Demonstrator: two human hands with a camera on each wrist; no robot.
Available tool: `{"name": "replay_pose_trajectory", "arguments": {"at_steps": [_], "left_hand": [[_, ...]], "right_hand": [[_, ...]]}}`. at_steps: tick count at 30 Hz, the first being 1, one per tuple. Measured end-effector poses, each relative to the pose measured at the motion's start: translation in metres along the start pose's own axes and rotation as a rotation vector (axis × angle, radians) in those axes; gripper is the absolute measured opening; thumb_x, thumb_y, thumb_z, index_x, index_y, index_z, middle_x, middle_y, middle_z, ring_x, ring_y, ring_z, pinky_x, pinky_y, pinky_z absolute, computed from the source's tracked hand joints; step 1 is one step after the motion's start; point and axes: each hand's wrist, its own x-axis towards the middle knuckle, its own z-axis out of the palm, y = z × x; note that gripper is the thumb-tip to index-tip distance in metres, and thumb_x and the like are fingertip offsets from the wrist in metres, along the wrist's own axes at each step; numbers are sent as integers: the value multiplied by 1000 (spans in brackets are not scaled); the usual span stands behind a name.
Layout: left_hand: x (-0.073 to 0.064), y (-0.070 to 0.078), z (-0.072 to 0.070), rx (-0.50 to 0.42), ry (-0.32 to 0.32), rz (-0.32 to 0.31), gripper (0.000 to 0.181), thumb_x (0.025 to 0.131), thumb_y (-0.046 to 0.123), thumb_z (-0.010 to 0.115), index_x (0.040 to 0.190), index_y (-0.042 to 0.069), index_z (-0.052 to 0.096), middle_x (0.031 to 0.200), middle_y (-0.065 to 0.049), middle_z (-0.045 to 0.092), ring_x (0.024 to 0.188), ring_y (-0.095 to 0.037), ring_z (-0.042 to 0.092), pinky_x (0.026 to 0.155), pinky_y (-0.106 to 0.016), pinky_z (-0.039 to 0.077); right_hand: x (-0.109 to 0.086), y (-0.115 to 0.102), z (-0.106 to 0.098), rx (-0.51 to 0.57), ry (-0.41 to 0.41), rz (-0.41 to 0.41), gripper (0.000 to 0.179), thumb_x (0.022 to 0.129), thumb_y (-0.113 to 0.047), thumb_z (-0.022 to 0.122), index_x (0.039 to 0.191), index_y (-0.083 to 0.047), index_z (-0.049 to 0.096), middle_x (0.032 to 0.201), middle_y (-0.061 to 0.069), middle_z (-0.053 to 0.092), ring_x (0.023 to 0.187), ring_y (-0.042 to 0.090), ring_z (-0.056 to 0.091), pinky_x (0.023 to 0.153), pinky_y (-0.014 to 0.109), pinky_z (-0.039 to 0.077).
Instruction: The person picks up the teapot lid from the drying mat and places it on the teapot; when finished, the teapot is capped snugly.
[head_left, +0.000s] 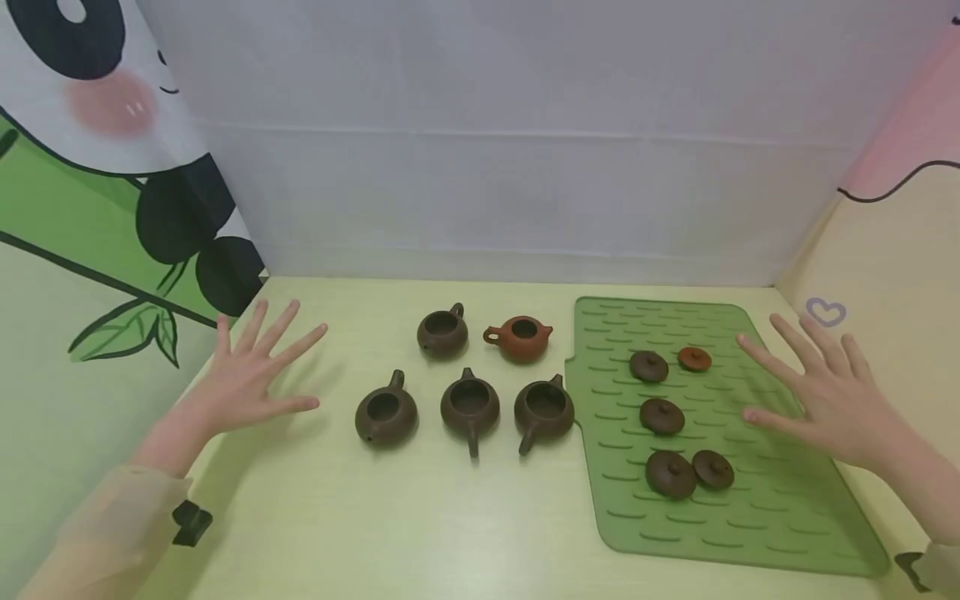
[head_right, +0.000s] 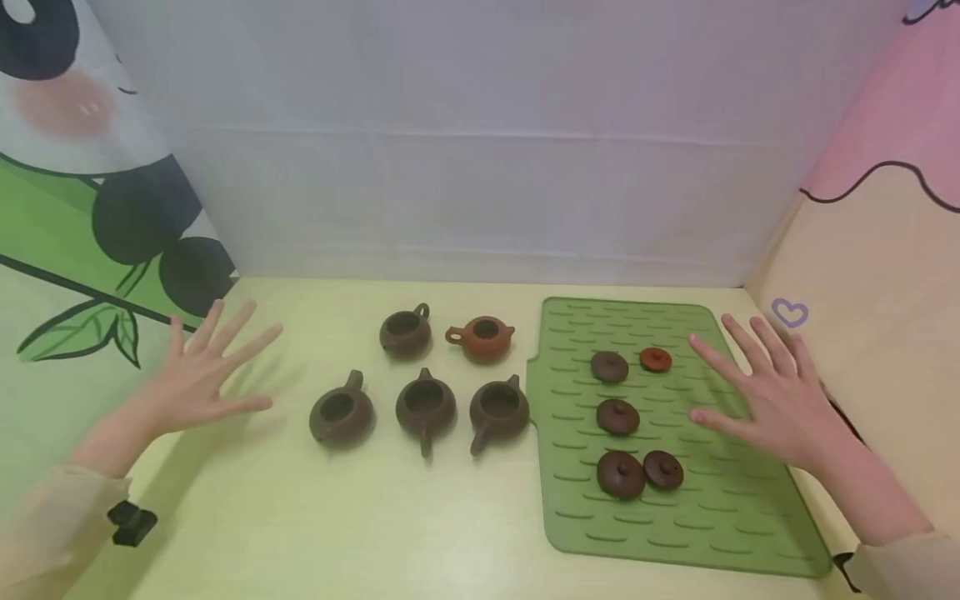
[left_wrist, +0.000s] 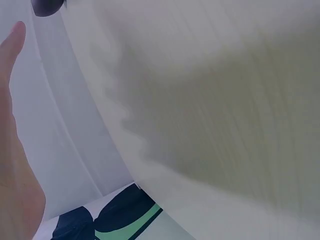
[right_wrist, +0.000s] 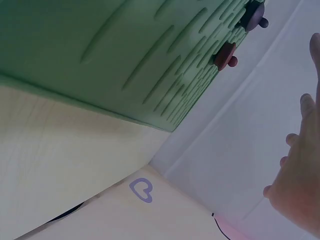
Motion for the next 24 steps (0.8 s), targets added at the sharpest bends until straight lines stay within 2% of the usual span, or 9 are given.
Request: {"name": "replay_pose_trajectory", "arguments": {"at_steps": [9, 16, 24], "left_hand": [[-2, 19, -4, -61, 18, 17, 97, 75, 64, 72, 156, 37, 25, 169, -6, 3, 154, -45, -3, 106, -83, -3], [-5, 31, -2, -179, 11, 32, 98, 75, 56, 77, 156, 34, 26, 169, -4, 6, 151, -50, 8, 109, -81, -5], [-7, 40, 6, -279, 21, 39, 99, 73, 50, 82, 156, 33, 29, 168, -1, 14, 145, -55, 23, 109, -80, 8]], "right_hand": [[-3, -4, 4, 23, 26, -27, 92, 81, -52, 72, 157, -31, 25, 169, 9, 4, 155, 36, -8, 119, 60, -17], [-5, -9, 7, 59, 61, -57, 88, 80, -52, 74, 155, -30, 32, 168, 7, 9, 156, 37, -1, 121, 60, -14], [-11, -17, 15, 106, 77, -72, 89, 79, -48, 77, 154, -27, 34, 168, 7, 13, 155, 38, 7, 121, 63, -7]]}}
